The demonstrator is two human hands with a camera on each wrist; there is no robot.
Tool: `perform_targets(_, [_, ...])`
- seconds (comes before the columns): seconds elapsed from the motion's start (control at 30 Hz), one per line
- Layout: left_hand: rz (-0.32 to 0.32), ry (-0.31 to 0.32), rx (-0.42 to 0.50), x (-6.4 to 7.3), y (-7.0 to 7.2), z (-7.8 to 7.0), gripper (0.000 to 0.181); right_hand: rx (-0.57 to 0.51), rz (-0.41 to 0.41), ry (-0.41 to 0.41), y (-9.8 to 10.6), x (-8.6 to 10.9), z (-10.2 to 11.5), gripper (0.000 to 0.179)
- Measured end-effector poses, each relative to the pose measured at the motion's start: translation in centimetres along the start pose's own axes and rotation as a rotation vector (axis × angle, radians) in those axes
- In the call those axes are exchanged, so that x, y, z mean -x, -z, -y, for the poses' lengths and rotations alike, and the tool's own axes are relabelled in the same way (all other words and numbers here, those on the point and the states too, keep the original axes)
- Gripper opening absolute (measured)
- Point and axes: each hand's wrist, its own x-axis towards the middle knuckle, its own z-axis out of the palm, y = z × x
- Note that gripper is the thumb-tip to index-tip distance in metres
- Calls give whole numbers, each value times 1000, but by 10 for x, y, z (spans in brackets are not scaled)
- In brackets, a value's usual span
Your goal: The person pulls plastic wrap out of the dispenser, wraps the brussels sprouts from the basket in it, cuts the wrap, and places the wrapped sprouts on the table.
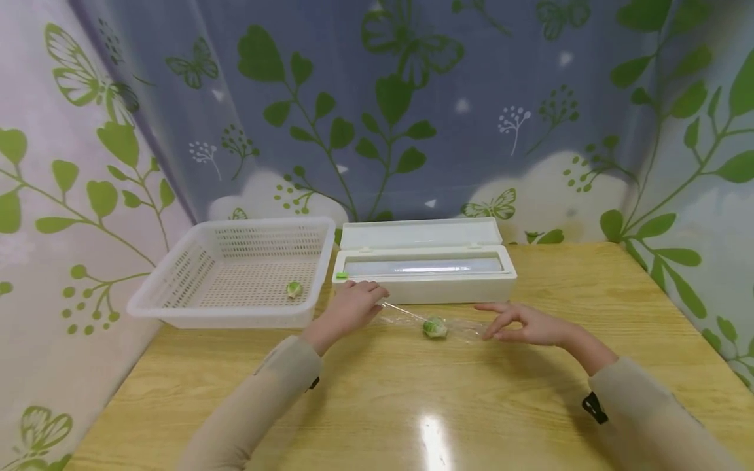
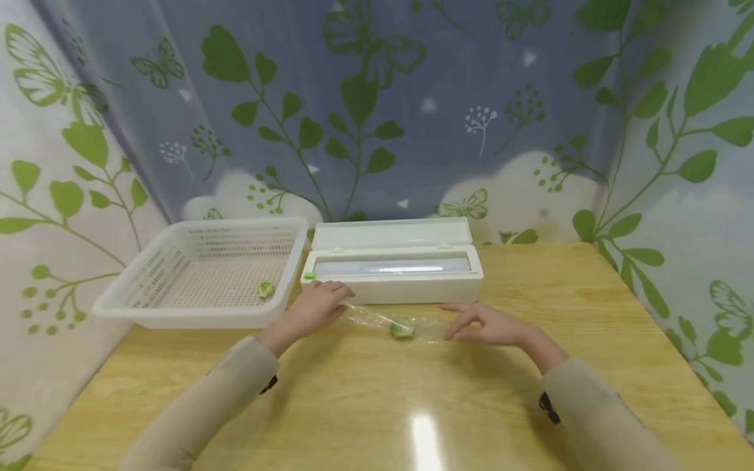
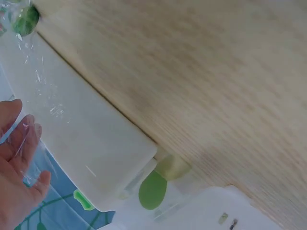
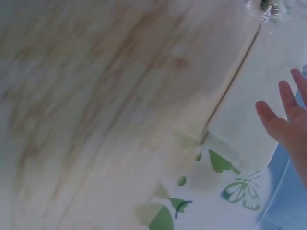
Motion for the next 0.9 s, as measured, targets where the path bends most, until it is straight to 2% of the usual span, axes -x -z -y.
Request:
perform_targets(0.07, [-13, -29, 8, 3, 1, -1, 17, 28, 2, -23, 1, 1, -4, 16])
perform_targets(0.13, [4, -46, 25, 7, 2, -3, 11, 53, 3, -52, 3, 1, -8, 16])
perform_targets(0.2, [42, -63, 43, 10, 2, -5, 8, 80, 6, -80, 4, 1, -12, 17])
perform_targets(0.37, [193, -57, 64, 17, -3, -9, 8, 160, 40, -128, 4, -2, -18, 19])
perform_targets(0.57, [254, -67, 33, 22, -13, -10, 17, 237, 55, -155, 2, -3, -22, 22])
perform_targets(0.73, [285, -47, 37, 25, -18, -8, 19, 163, 80, -181, 2, -1, -27, 28])
perform_targets(0.83, [297, -35, 62, 26, -19, -7, 16, 16, 77, -223, 6, 4, -29, 33])
perform_targets(0.9, [306, -30, 85, 27, -19, -6, 16, -69, 47, -248, 10, 7, -29, 36])
